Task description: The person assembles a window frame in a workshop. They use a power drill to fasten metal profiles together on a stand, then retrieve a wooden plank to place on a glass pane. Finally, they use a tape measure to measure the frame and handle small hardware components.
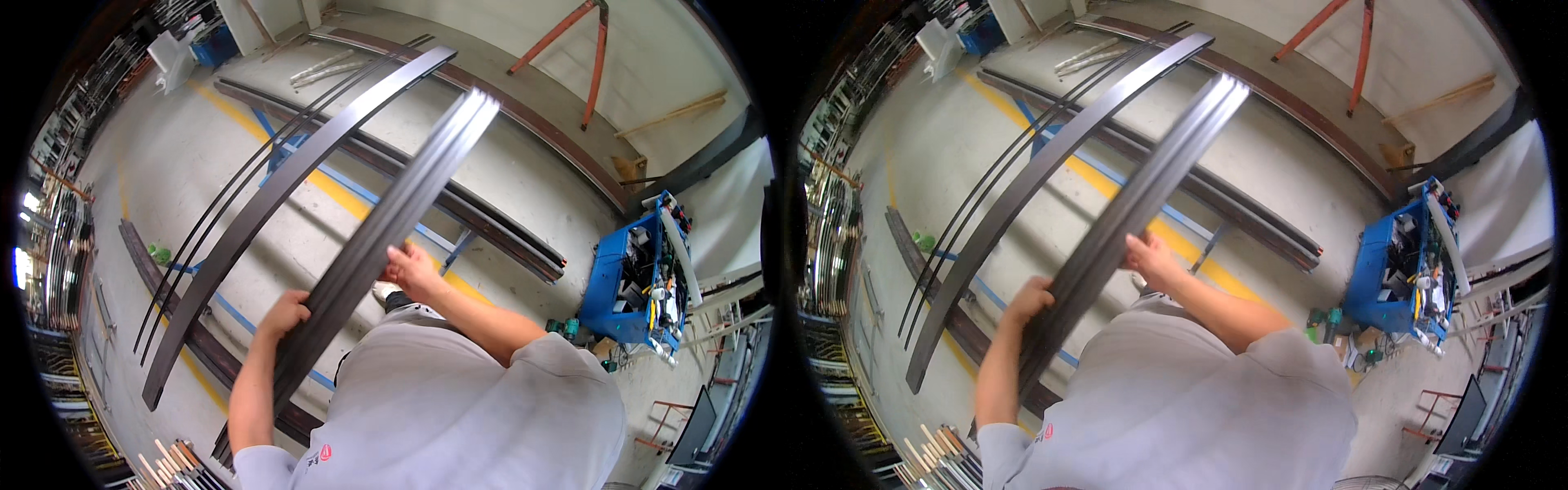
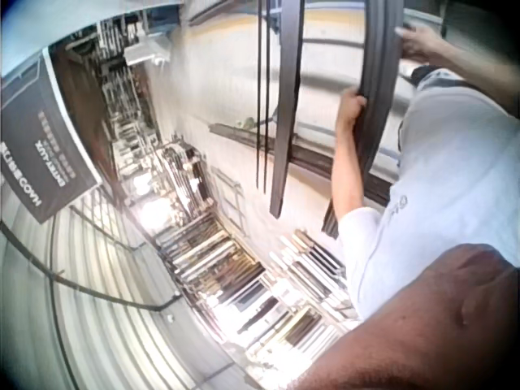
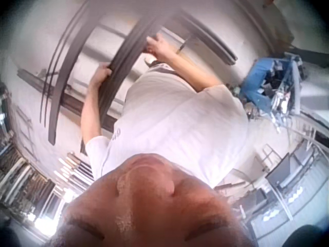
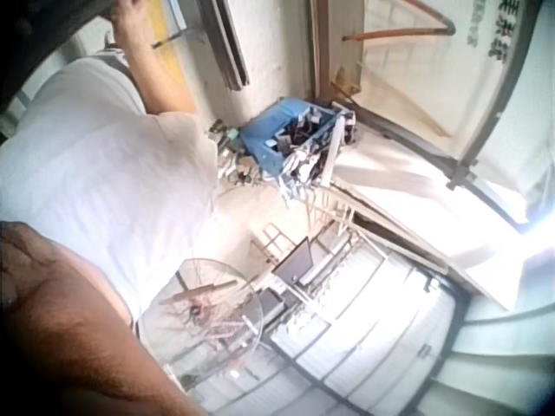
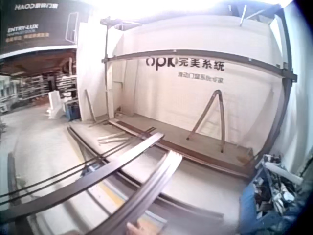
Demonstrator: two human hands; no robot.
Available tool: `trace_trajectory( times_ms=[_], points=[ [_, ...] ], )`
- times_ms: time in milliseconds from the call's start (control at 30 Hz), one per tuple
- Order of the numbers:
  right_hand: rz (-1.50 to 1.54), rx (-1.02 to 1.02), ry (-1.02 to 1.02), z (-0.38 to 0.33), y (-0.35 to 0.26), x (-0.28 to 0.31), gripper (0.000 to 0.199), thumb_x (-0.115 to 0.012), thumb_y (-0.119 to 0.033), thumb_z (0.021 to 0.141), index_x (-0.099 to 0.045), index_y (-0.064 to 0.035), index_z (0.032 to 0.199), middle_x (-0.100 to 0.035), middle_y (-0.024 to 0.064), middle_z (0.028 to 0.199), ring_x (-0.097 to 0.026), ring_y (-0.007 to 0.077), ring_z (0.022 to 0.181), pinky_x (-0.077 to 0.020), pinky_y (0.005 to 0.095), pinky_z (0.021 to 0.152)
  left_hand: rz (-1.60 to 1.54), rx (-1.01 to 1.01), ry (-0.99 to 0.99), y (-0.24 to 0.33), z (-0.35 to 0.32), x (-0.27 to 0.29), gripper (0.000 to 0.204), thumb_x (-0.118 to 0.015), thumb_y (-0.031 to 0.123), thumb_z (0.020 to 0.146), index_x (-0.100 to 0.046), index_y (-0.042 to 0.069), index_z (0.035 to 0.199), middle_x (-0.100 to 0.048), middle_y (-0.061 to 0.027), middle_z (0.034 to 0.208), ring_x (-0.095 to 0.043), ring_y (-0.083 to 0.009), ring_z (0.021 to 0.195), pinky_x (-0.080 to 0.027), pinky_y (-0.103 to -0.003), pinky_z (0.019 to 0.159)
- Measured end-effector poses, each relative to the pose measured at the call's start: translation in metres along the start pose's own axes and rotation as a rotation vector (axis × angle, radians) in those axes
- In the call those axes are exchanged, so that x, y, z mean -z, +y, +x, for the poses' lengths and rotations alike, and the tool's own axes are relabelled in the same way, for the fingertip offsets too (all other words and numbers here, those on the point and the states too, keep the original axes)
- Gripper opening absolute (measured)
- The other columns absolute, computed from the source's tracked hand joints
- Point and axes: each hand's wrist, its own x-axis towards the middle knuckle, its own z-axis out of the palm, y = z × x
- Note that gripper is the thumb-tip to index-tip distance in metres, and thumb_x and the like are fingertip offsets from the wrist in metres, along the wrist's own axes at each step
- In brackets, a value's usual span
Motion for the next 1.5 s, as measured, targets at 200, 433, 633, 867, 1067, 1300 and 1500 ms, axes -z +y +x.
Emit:
trace_trajectory(
  times_ms=[200, 433, 633, 867, 1067, 1300, 1500],
  points=[
    [-0.046, -0.305, 0.203, -0.024, 0.029, 0.050, 0.026, -0.045, -0.011, 0.103, -0.055, 0.0037, 0.123, -0.067, 0.0155, 0.114, -0.069, 0.0318, 0.100, -0.0568, 0.0497, 0.091, 0.001, 0.144, -0.074, -0.081, 0.046, -0.046, 0.035, -0.052, -0.005, 0.062, -0.071, -0.004, 0.090, -0.061, -0.0030, 0.069, -0.055, -0.0159, 0.061, -0.042, -0.032, 0.054],
    [-0.207, -0.491, 0.186, -0.016, 0.054, 0.097, 0.028, -0.046, -0.018, 0.105, -0.054, 0.0015, 0.123, -0.065, 0.0175, 0.115, -0.068, 0.0316, 0.100, -0.0571, 0.0464, 0.085, 0.026, 0.216, -0.012, -0.097, 0.051, -0.078, 0.040, -0.050, -0.006, 0.062, -0.072, -0.005, 0.096, -0.062, -0.0063, 0.068, -0.059, -0.0188, 0.064, -0.047, -0.035, 0.060],
    [-0.618, -0.623, 0.102, 0.007, 0.052, 0.113, 0.041, -0.056, -0.037, 0.102, -0.054, 0.0021, 0.116, -0.066, 0.0172, 0.095, -0.069, 0.0277, 0.090, -0.0582, 0.0424, 0.080, 0.529, -0.117, 0.545, -0.130, 0.024, -0.089, 0.043, -0.062, 0.003, 0.076, -0.063, -0.002, 0.119, -0.067, -0.0204, 0.109, -0.063, -0.0416, 0.103, -0.051, -0.043, 0.089],
    [-1.361, 0.207, 0.399, -0.029, -0.107, 0.182, 0.049, -0.076, -0.028, 0.088, -0.062, 0.0051, 0.121, -0.065, 0.0199, 0.112, -0.064, 0.0279, 0.097, -0.0518, 0.0402, 0.088, 0.048, 0.211, 1.642, -0.196, -0.200, -0.185, 0.030, -0.061, 0.002, 0.084, -0.063, -0.003, 0.113, -0.065, -0.0180, 0.110, -0.063, -0.0308, 0.105, -0.050, -0.037, 0.091],
    [-1.985, 0.003, 0.292, -0.040, -0.161, 0.377, 0.084, -0.079, -0.051, 0.081, -0.049, 0.0104, 0.129, -0.064, 0.0279, 0.118, -0.062, 0.0423, 0.108, -0.0477, 0.0476, 0.094, 0.310, 1.282, 1.716, -0.299, -0.304, -0.350, 0.037, -0.057, 0.024, 0.093, -0.063, -0.007, 0.112, -0.064, -0.0248, 0.114, -0.060, -0.0426, 0.107, -0.047, -0.048, 0.097],
    [-2.048, 0.016, 0.260, -0.033, -0.175, 0.342, 0.074, -0.090, -0.032, 0.064, -0.051, 0.0100, 0.112, -0.065, 0.0303, 0.105, -0.061, 0.0483, 0.100, -0.0488, 0.0477, 0.090, 0.046, 1.320, 1.557, -0.277, -0.225, -0.383, 0.038, -0.054, 0.030, 0.095, -0.056, -0.007, 0.105, -0.061, -0.0270, 0.107, -0.057, -0.0421, 0.106, -0.043, -0.050, 0.097],
    [-2.021, -0.010, 0.287, -0.055, -0.158, 0.313, 0.064, -0.088, -0.020, 0.064, -0.053, 0.0089, 0.110, -0.066, 0.0266, 0.108, -0.064, 0.0424, 0.102, -0.0493, 0.0450, 0.092, 0.187, 1.323, 1.633, -0.265, -0.223, -0.390, 0.036, -0.056, 0.028, 0.093, -0.052, -0.005, 0.108, -0.059, -0.0237, 0.104, -0.055, -0.0400, 0.105, -0.043, -0.048, 0.098]
  ],
)
